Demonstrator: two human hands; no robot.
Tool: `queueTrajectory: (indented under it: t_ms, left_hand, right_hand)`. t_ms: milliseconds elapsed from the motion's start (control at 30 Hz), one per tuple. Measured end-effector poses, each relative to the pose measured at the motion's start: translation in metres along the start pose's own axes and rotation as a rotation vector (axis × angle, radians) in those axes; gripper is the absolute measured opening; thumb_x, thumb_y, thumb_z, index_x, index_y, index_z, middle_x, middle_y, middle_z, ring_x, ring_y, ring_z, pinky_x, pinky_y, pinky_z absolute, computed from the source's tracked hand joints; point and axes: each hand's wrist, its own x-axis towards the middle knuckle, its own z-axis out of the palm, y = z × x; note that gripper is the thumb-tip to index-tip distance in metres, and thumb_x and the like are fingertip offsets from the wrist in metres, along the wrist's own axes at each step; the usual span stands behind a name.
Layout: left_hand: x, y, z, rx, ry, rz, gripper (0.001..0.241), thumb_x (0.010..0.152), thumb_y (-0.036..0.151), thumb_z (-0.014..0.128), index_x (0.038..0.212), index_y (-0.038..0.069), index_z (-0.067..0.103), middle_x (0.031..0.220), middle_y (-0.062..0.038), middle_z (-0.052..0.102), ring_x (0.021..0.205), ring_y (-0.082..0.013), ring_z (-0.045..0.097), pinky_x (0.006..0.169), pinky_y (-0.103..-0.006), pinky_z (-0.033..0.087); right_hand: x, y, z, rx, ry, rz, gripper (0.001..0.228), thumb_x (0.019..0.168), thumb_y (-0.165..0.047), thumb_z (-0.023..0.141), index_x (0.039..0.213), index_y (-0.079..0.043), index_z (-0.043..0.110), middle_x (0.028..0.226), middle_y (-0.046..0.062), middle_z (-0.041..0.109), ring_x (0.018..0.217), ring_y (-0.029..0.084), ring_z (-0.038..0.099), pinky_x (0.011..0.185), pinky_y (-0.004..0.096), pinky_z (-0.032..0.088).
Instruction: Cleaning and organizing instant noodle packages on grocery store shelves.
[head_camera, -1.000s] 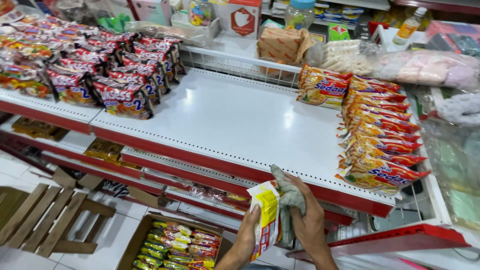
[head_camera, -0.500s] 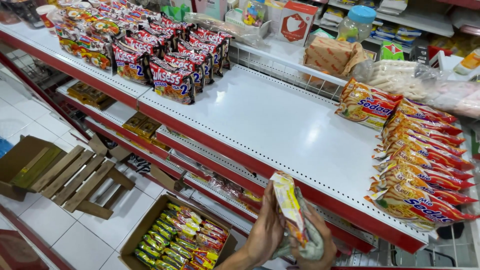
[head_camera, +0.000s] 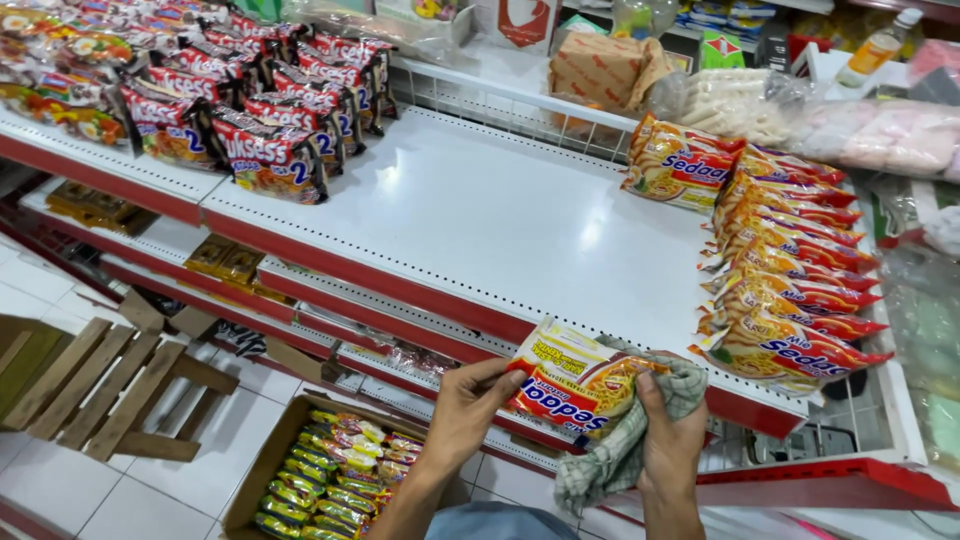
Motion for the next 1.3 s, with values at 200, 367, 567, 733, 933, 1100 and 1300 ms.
queueTrajectory:
  t_ms: [200, 367, 567, 733, 933, 1100, 1300]
  left_hand:
    - [0.01, 0.001, -0.007, 0.454, -0.022, 0.117, 0.019, 0.094, 0.022, 0.072, 0.093, 0.004, 0.079, 0.058, -0.004, 0.068, 0.048, -0.0044, 0.052, 0.039, -0.0251, 0.039]
    - [0.019, 0.005, -0.002, 0.273, -0.122, 0.184, 0.029, 0.098, 0.024, 0.069, 0.078, 0.003, 0.067, 0.056, -0.001, 0.059, 0.051, -0.0037, 0.057, 0.04, -0.0241, 0.052]
    - [0.034, -0.017, 0.004, 0.196, -0.161, 0.21, 0.033, 0.1, 0.029, 0.062, 0.078, 0.005, 0.066, 0.058, 0.001, 0.058, 0.049, -0.004, 0.057, 0.038, -0.0212, 0.051]
    - [0.04, -0.019, 0.012, 0.019, -0.216, 0.176, 0.035, 0.102, 0.032, 0.059, 0.083, 0.005, 0.068, 0.059, 0.001, 0.054, 0.05, -0.0033, 0.055, 0.039, -0.0209, 0.051]
    - [0.05, -0.006, 0.017, -0.36, -0.222, 0.204, 0.037, 0.102, 0.036, 0.055, 0.084, 0.004, 0.063, 0.06, -0.003, 0.06, 0.046, -0.0069, 0.056, 0.038, -0.0219, 0.05]
    - [0.06, -0.025, 0.01, -0.448, -0.176, 0.251, 0.037, 0.104, 0.035, 0.057, 0.083, 0.005, 0.061, 0.058, -0.001, 0.055, 0.047, -0.0057, 0.055, 0.041, -0.0231, 0.053]
    - [0.061, -0.033, 0.01, -0.504, -0.215, 0.259, 0.036, 0.103, 0.034, 0.058, 0.083, 0.005, 0.06, 0.059, -0.001, 0.055, 0.048, -0.0059, 0.057, 0.041, -0.0239, 0.055]
  right_hand:
    - [0.0, -0.015, -0.001, 0.021, 0.063, 0.082, 0.03, 0.091, -0.008, 0.074, 0.116, 0.0, 0.061, 0.101, 0.012, 0.072, 0.09, 0.019, 0.071, 0.083, 0.036, 0.061]
    - [0.0, -0.018, -0.004, 0.043, 0.078, 0.063, 0.032, 0.09, -0.008, 0.074, 0.12, -0.003, 0.061, 0.105, 0.009, 0.071, 0.093, 0.016, 0.07, 0.086, 0.032, 0.06]
    - [0.006, -0.019, -0.019, 0.086, 0.128, 0.002, 0.032, 0.092, -0.003, 0.07, 0.123, -0.004, 0.061, 0.111, 0.006, 0.071, 0.1, 0.013, 0.068, 0.092, 0.03, 0.057]
    - [0.012, -0.023, -0.024, 0.023, 0.122, -0.086, 0.028, 0.095, 0.001, 0.071, 0.121, 0.0, 0.061, 0.111, 0.009, 0.071, 0.101, 0.015, 0.068, 0.094, 0.031, 0.056]
    - [0.017, -0.029, -0.033, 0.099, 0.188, -0.094, 0.025, 0.099, -0.002, 0.066, 0.124, 0.0, 0.062, 0.113, 0.008, 0.072, 0.1, 0.016, 0.069, 0.091, 0.03, 0.057]
    - [0.0, 0.026, -0.059, -0.132, 0.068, 0.271, 0.043, 0.095, -0.018, 0.066, 0.135, -0.006, 0.059, 0.114, 0.011, 0.072, 0.1, 0.022, 0.07, 0.091, 0.039, 0.056]
    - [-0.011, 0.032, -0.032, -0.056, -0.048, 0.465, 0.049, 0.088, -0.024, 0.068, 0.134, -0.014, 0.055, 0.122, 0.0, 0.074, 0.111, 0.012, 0.069, 0.098, 0.031, 0.054]
